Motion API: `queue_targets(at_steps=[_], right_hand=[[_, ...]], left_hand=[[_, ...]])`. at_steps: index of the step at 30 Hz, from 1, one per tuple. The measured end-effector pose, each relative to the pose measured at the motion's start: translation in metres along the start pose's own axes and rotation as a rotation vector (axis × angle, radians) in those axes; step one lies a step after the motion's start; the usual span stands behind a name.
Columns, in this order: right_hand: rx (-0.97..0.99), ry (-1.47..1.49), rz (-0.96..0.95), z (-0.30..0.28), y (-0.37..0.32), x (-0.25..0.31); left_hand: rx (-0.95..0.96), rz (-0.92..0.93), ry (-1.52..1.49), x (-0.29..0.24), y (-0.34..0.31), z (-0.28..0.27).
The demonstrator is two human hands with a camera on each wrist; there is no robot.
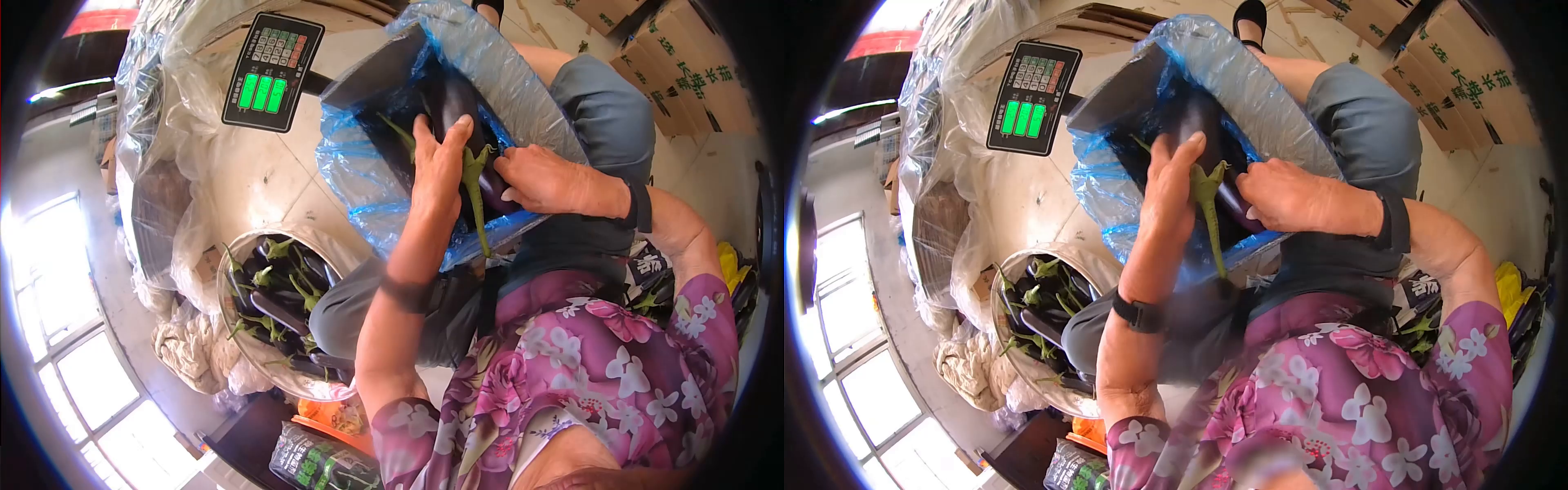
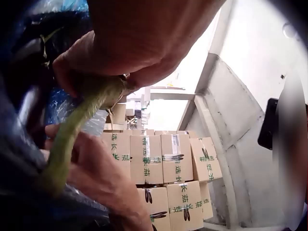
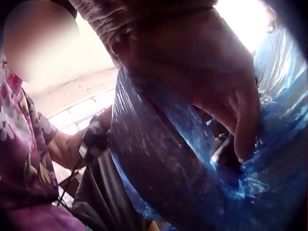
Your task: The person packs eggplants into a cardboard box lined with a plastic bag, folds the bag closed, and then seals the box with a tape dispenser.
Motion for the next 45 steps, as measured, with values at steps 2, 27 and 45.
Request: queue_targets(at_steps=[2,27,45], right_hand=[[-0.006,0.045,-0.023,-0.005,-0.004,-0.008],[-0.052,0.02,0.023,0.01,-0.024,0.018],[-0.157,-0.073,-0.023,-0.019,-0.005,0.021]], left_hand=[[0.026,-0.04,-0.03,0.007,0.005,0.0],[-0.174,0.588,0.733,0.045,0.01,0.03],[-0.17,0.411,0.364,0.027,0.013,-0.005]])
Point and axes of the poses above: each hand's wrist, its own y-axis towards the middle knuckle, its own z-axis out of the palm, x = y × z, the point moved 5 cm from there along y, towards the middle knuckle, and after that the axes turned 7 degrees about y, right-handed, at the moved point
